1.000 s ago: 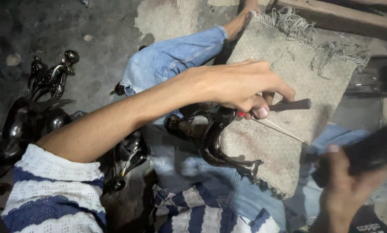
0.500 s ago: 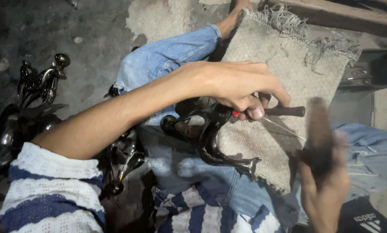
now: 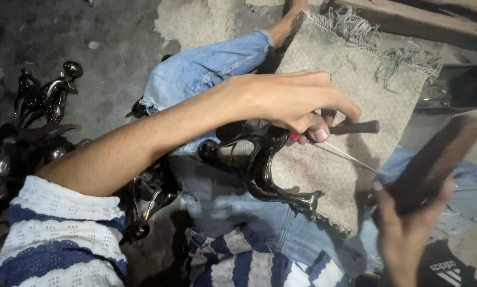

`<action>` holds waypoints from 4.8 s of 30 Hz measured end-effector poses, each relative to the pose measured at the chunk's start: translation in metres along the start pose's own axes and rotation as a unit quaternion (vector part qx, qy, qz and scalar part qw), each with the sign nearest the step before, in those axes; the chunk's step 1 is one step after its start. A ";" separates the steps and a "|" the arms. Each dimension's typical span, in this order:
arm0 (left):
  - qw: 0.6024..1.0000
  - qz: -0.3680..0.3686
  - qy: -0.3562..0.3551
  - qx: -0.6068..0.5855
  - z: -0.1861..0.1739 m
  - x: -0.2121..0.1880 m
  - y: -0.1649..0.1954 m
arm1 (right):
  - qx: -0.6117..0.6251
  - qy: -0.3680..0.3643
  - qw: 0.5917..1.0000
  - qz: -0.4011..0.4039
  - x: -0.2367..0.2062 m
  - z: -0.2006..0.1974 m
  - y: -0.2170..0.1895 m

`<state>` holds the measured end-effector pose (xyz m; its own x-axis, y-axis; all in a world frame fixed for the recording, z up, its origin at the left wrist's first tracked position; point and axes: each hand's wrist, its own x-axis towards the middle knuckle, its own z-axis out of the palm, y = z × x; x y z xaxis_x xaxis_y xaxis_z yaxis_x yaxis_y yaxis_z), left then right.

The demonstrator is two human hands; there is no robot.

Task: The person sits on the floor and repeatedly strikes a dark metal decorative part with a wooden mallet. They hold the part in one hand and rotate it to hit different areas, then place it down and pick up another similar part to continue hammering.

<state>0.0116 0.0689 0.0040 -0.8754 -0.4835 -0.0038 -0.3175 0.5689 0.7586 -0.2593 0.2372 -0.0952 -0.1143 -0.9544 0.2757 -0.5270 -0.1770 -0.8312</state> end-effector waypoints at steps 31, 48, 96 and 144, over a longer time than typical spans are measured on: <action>0.958 0.021 0.273 0.082 0.040 -0.047 0.002 | 0.271 -0.051 0.961 -0.018 0.091 0.002 -0.002; 0.902 -0.064 0.427 0.019 0.071 -0.062 0.023 | -0.056 -0.226 0.952 -0.200 0.148 -0.014 -0.094; 0.962 -0.079 0.242 0.094 0.040 -0.022 0.026 | 0.060 -0.164 0.982 0.079 0.048 -0.025 -0.007; 0.973 0.072 0.137 0.172 0.032 -0.020 0.023 | 0.046 -0.066 0.990 -0.115 0.008 0.002 -0.002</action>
<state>0.0098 0.1128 0.0009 -0.8047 -0.5151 0.2952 -0.3441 0.8098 0.4752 -0.2579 0.2296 -0.0926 0.1137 -0.9085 0.4022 -0.4461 -0.4084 -0.7964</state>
